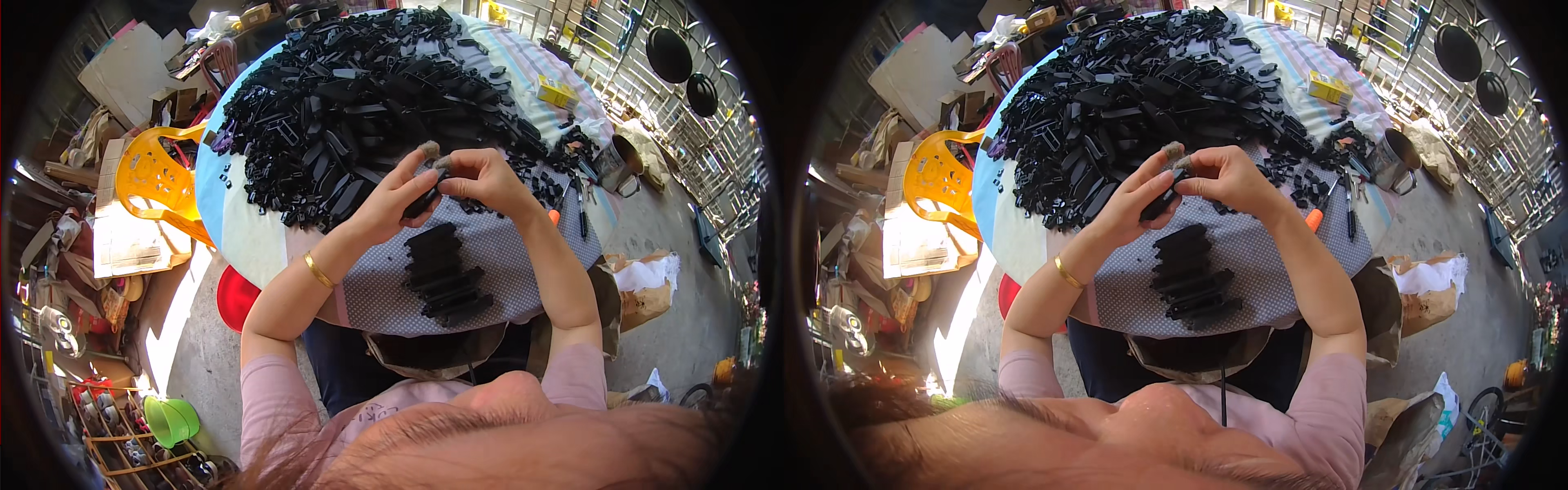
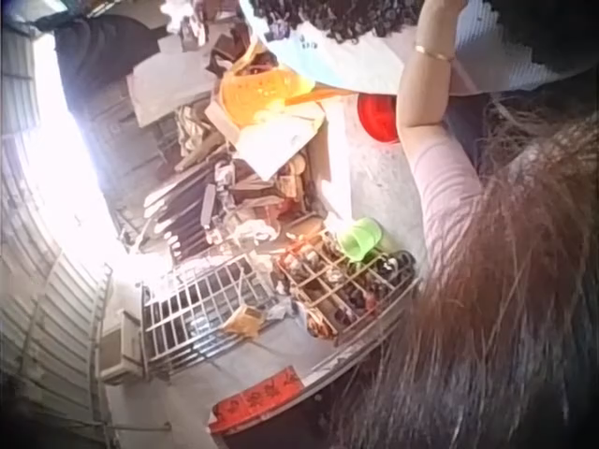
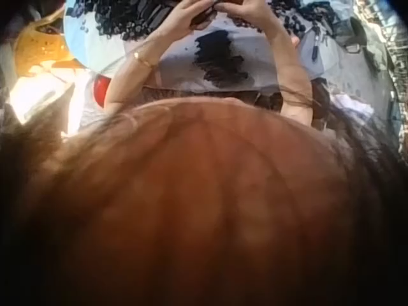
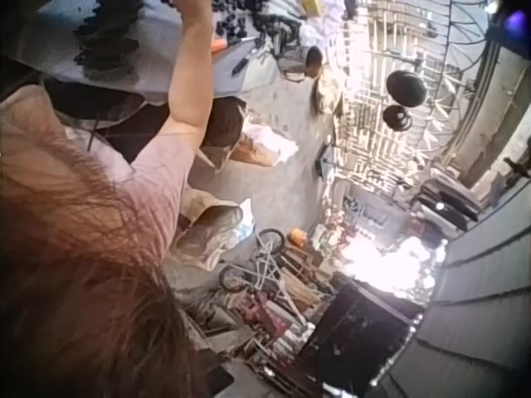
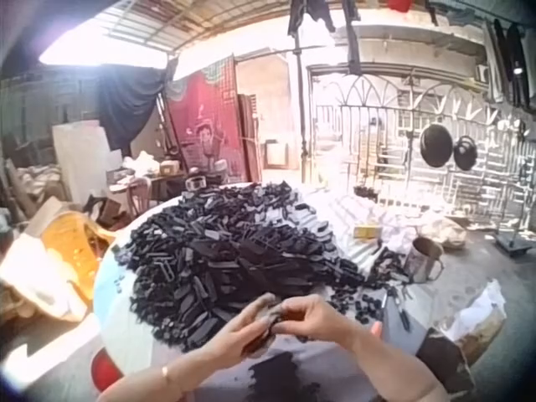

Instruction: Manually assembling small black plastic components by snapping them together on a workbench.

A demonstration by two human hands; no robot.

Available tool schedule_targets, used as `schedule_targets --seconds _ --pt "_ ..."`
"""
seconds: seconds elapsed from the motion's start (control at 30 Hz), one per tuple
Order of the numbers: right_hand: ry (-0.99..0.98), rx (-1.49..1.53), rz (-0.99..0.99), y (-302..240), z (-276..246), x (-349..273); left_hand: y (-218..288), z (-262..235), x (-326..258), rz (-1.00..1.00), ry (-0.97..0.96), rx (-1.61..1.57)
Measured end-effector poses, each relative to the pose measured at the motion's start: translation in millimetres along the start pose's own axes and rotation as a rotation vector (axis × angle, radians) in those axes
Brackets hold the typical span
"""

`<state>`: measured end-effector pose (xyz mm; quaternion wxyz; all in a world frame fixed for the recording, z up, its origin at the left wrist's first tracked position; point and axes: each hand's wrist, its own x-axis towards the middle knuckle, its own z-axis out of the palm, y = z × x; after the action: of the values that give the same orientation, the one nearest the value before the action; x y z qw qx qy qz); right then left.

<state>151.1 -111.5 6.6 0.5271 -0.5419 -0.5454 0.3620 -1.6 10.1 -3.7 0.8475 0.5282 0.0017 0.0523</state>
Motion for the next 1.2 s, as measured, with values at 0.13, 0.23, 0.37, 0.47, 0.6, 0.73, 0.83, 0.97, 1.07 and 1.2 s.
schedule_targets --seconds 0.13,0.23,0.37,0.47,0.6,0.73,0.83,0.97,1.07,1.2 --pt "0.090 -0.059 -0.068 4 5 0 1 3 1 0.069 0.050 0.108" --pt "0.061 -0.393 -0.168 2 -14 8 -10 -5 1 0.058 0.158 0.281" --pt "0.512 -1.234 -0.066 22 -105 6 -9 -1 5 0.047 0.126 0.371" --pt "0.324 -1.290 0.400 50 -149 4 -9 -1 7 0.055 0.098 0.373" --pt "0.341 -0.869 0.292 64 -150 14 -14 -5 6 0.041 0.078 0.434" --pt "0.465 -1.111 0.124 69 -109 26 -17 -9 6 0.013 0.071 0.483" --pt "0.522 -1.122 0.080 59 -79 22 -15 -5 4 -0.003 0.073 0.533" --pt "0.373 -0.922 0.054 50 -74 15 -13 -6 3 -0.031 0.089 0.529" --pt "0.234 -0.571 0.071 49 -87 12 -14 -9 7 -0.026 0.143 0.518" --pt "0.459 -0.800 0.032 49 -103 6 -9 -9 8 -0.062 0.165 0.513"
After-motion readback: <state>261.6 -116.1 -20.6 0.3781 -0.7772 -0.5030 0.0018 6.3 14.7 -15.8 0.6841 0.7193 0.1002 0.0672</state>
